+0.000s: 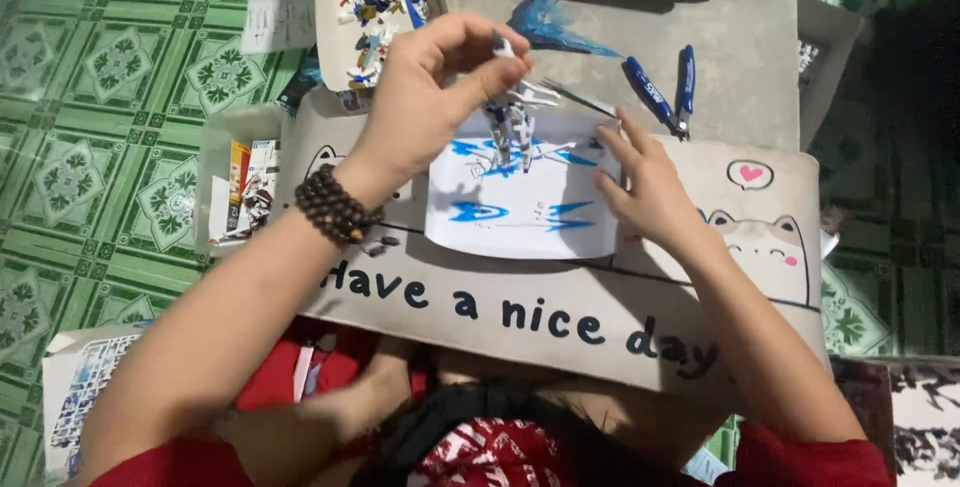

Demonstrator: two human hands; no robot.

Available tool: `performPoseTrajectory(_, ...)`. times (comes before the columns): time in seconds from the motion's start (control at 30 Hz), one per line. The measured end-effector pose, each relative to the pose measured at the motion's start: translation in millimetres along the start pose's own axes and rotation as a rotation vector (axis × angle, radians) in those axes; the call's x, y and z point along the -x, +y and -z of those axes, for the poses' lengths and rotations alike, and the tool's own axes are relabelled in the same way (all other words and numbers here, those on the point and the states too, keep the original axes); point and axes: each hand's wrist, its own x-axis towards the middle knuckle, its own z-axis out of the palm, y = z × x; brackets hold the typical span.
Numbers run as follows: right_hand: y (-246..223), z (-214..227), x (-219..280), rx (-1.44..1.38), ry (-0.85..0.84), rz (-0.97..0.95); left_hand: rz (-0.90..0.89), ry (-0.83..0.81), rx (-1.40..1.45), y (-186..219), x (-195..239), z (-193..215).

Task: The person assembles a white and blue robot model kit by hand. They attach various small plastic parts, including wing-like pieces and blue blades, to the main body of the figure.

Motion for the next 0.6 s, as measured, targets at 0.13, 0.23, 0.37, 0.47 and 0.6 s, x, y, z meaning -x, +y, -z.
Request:
performPoseTrajectory(0.13,-45,39,-42,0.156,0.080,0.065,0.001,0.012,-0.032,0,-1,8)
performPoseTrajectory(0.23,-99,84,-67,-0.131,0.034,0.179,0.163,-0.007,0.070,2,-4,19)
performPoseTrajectory(0.37,-130,104,-81,-0.318,-0.148,0.320,0.123,-0.043,0.073,6,-20,28)
performPoseTrajectory(0.47,-147,94,-90,-0.414,-0.003,0.277,0.076,-0.096,0.108,9,-31,32)
performPoseTrajectory(0.6,-158,76,-95,-0.457,0.099,0.223,0.127,-0.029,0.171,-1,-28,35)
